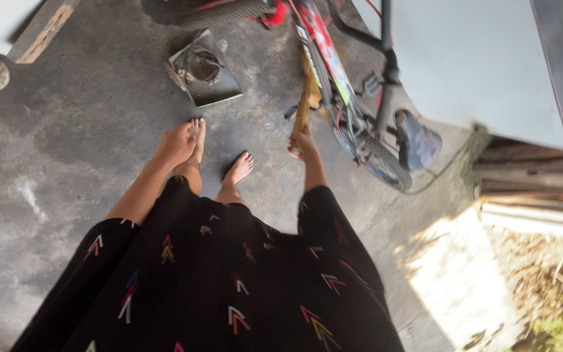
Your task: The person sweeps debris into a dustpan using a small broom and then sets the tools down next to a motorcycle.
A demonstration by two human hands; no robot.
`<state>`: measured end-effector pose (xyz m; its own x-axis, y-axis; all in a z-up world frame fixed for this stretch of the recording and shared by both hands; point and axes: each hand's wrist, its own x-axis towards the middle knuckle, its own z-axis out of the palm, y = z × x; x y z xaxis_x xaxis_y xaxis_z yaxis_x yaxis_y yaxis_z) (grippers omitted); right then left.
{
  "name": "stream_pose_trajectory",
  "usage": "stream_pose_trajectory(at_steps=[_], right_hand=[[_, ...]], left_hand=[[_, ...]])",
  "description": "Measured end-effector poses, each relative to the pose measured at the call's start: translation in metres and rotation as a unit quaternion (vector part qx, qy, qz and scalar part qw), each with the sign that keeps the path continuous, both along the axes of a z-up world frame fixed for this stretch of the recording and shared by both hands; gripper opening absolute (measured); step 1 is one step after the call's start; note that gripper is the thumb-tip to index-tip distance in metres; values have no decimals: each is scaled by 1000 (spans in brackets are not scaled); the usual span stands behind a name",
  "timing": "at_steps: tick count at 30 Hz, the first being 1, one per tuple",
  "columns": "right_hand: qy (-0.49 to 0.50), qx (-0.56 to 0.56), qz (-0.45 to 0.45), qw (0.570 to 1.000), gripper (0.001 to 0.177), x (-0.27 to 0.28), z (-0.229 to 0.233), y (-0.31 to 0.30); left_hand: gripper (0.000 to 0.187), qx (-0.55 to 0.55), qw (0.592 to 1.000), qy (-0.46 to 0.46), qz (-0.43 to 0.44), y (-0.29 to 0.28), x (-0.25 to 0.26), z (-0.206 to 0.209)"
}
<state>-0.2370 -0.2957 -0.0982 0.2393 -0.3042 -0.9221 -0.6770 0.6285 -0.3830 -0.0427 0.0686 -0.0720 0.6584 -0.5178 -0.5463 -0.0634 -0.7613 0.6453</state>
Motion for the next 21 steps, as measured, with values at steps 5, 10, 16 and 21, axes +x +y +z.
stream_pose_trajectory(at_steps=[5,10,16,21], right_hand=[[5,86,83,993,72,73,-23,55],[-72,163,12,984,84,25,11,74],[-52,34,-62,996,79,-37,100,45],[-163,2,-55,985,22,40,22,-21]], left_hand=[[40,-91,993,-78,-5,-17,55,27],[39,-95,993,-60,-34,-74,102,51],[33,-131,985,-97,-51,-122,108,63],[36,-110,989,-94,-17,-130,90,68]])
